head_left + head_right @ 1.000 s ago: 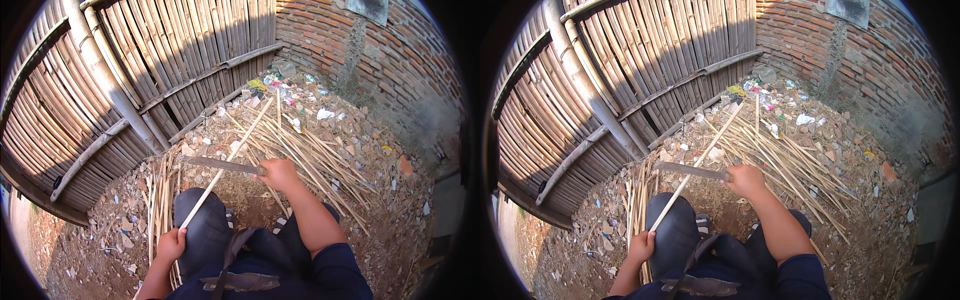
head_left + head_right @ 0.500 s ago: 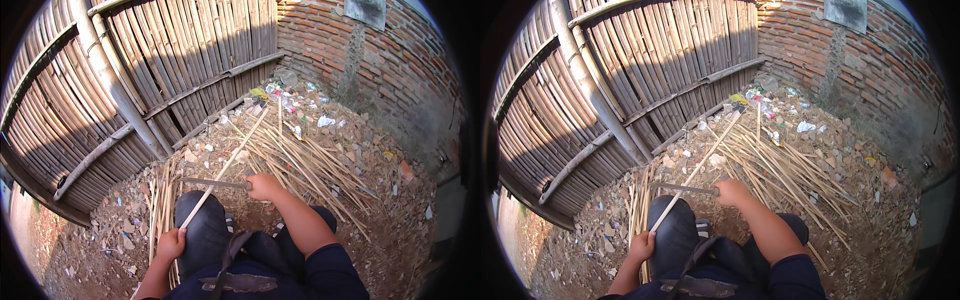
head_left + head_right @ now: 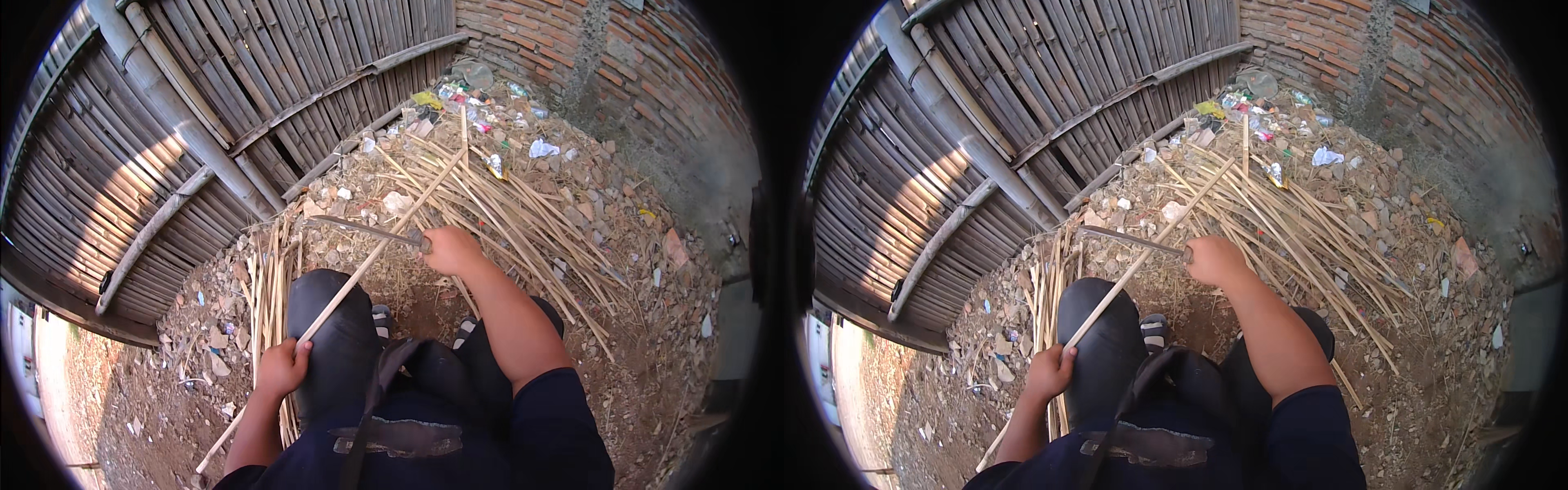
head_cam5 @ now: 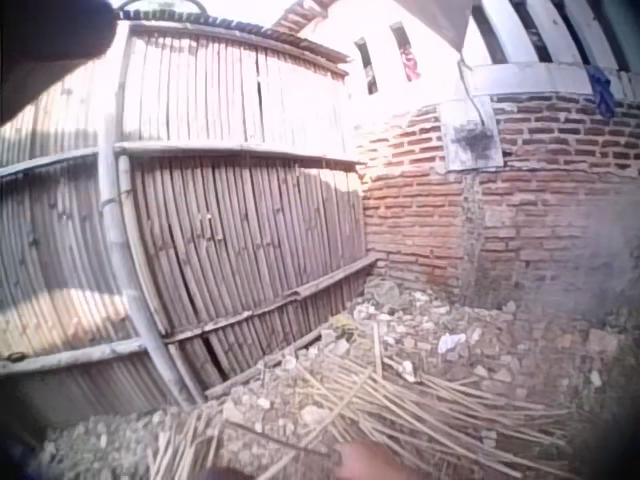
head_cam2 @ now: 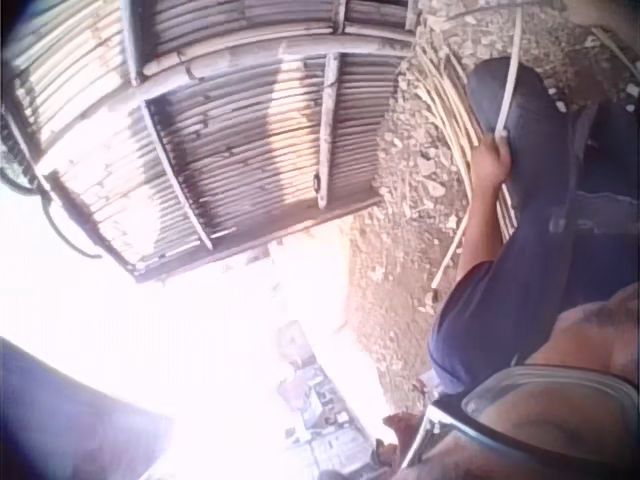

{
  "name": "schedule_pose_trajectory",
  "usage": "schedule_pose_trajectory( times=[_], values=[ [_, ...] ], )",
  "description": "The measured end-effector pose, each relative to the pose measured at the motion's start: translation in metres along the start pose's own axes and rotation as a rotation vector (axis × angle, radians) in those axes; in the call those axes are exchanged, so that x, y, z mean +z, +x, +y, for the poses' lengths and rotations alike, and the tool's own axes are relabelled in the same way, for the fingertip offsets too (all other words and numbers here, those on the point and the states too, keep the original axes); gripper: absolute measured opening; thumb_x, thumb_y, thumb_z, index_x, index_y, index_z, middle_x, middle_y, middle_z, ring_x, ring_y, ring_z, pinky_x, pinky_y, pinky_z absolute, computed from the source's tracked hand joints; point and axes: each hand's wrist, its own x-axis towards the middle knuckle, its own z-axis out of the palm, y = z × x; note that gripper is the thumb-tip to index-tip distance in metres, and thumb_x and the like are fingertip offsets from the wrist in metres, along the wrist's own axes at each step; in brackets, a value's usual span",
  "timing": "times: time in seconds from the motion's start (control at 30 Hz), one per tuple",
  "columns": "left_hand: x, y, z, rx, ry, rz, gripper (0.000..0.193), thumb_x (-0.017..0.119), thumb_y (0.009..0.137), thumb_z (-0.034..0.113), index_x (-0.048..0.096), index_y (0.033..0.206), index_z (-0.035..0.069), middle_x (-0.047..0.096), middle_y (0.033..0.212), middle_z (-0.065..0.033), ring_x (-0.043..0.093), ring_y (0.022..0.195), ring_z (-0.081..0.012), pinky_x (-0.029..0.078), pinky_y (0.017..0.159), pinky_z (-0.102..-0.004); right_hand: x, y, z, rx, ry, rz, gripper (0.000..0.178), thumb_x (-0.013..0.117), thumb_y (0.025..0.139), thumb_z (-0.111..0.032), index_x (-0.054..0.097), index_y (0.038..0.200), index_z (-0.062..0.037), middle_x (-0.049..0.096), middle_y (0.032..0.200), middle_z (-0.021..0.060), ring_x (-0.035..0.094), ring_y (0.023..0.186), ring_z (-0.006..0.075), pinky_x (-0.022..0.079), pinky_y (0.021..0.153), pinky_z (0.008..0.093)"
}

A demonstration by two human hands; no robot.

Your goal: The person uses a blade to shave the surface of a bamboo strip, repeating the motion along its length.

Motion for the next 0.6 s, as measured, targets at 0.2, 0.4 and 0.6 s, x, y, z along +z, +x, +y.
schedule_pose_trajectory(
  times=[0.2, 0.4, 0.6],
  values=[
    [0.009, -0.005, -0.013, -0.015, -0.132, 0.051, 0.047, 0.063, 0.101, 0.04, 0.057, 0.074, 0.001, 0.059, 0.061, -0.0219, 0.06, 0.059, -0.044, 0.045, 0.058, -0.0507, -0.012, -0.022, -0.037, -0.136, -0.128, -0.034, 0.025, 0.077, 0.082, -0.029, 0.073, 0.099, -0.0111, 0.073, 0.089, 0.0141, 0.071, 0.091, 0.0382, 0.056, 0.08, 0.0504],
    [-0.005, 0.009, -0.022, -0.032, -0.29, -0.152, 0.051, 0.064, 0.101, 0.045, 0.06, 0.077, 0.0, 0.058, 0.06, -0.0172, 0.057, 0.055, -0.0321, 0.045, 0.057, -0.0439, -0.017, 0.011, 0.022, 0.135, 0.098, 0.031, 0.043, 0.077, 0.083, -0.032, 0.072, 0.117, -0.0054, 0.074, 0.1, 0.0218, 0.071, 0.096, 0.0389, 0.056, 0.086, 0.0479],
    [-0.007, 0.012, -0.022, -0.087, -0.258, -0.191, 0.052, 0.064, 0.1, 0.048, 0.063, 0.081, 0.0, 0.062, 0.066, -0.0177, 0.06, 0.061, -0.031, 0.048, 0.062, -0.044, -0.011, -0.01, -0.021, 0.148, 0.073, -0.006, 0.032, 0.075, 0.085, -0.031, 0.074, 0.109, -0.0089, 0.073, 0.097, 0.0218, 0.071, 0.093, 0.0392, 0.056, 0.084, 0.0491]
  ],
)
